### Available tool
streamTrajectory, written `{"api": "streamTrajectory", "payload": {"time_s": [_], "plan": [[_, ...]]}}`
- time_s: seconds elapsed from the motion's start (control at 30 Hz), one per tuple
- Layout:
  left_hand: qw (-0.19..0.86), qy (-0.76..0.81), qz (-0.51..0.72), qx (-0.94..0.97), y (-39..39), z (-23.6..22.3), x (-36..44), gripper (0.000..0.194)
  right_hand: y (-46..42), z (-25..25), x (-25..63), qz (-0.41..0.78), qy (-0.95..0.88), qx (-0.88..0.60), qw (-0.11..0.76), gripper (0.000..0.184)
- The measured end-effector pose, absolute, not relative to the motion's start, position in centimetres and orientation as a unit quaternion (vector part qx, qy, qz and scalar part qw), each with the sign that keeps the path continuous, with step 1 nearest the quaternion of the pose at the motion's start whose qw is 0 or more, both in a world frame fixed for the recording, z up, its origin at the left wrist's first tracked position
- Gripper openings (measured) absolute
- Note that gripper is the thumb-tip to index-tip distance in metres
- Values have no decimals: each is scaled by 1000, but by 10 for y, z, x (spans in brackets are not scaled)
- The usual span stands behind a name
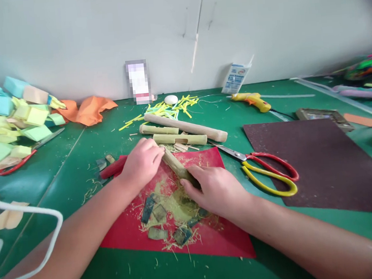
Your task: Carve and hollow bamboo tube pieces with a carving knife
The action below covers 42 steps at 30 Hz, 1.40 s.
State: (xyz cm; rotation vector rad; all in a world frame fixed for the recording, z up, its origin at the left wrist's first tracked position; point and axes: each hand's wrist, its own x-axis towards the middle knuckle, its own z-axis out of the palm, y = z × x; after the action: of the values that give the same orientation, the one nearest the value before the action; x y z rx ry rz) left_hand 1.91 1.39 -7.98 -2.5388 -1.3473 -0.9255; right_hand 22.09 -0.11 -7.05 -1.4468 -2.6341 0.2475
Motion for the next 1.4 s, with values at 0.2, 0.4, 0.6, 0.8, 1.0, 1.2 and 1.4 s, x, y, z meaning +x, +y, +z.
{"api": "streamTrajectory", "payload": {"time_s": [0.2, 0.4, 0.6, 0.8, 1.0, 1.2, 1.4], "plan": [[18, -415, -261, -871, 8, -80, 24, 23, -1, -71, 220, 88, -873, -475, 62, 30], [70, -454, -295, -838, 12, -80, 23, 27, -3, -70, 219, 85, -872, -478, 70, 30], [50, -423, -298, -855, 11, -80, 24, 24, -1, -70, 219, 94, -868, -482, 75, 30], [28, -423, -268, -865, 8, -80, 23, 24, -1, -71, 220, 109, -865, -483, 81, 28], [63, -456, -305, -833, 10, -81, 22, 24, -2, -71, 221, 109, -865, -481, 89, 30], [92, -433, -283, -851, 10, -78, 23, 25, -1, -70, 222, 109, -866, -480, 86, 29], [53, -437, -280, -853, 9, -79, 23, 25, -1, -69, 222, 113, -868, -476, 81, 29]]}}
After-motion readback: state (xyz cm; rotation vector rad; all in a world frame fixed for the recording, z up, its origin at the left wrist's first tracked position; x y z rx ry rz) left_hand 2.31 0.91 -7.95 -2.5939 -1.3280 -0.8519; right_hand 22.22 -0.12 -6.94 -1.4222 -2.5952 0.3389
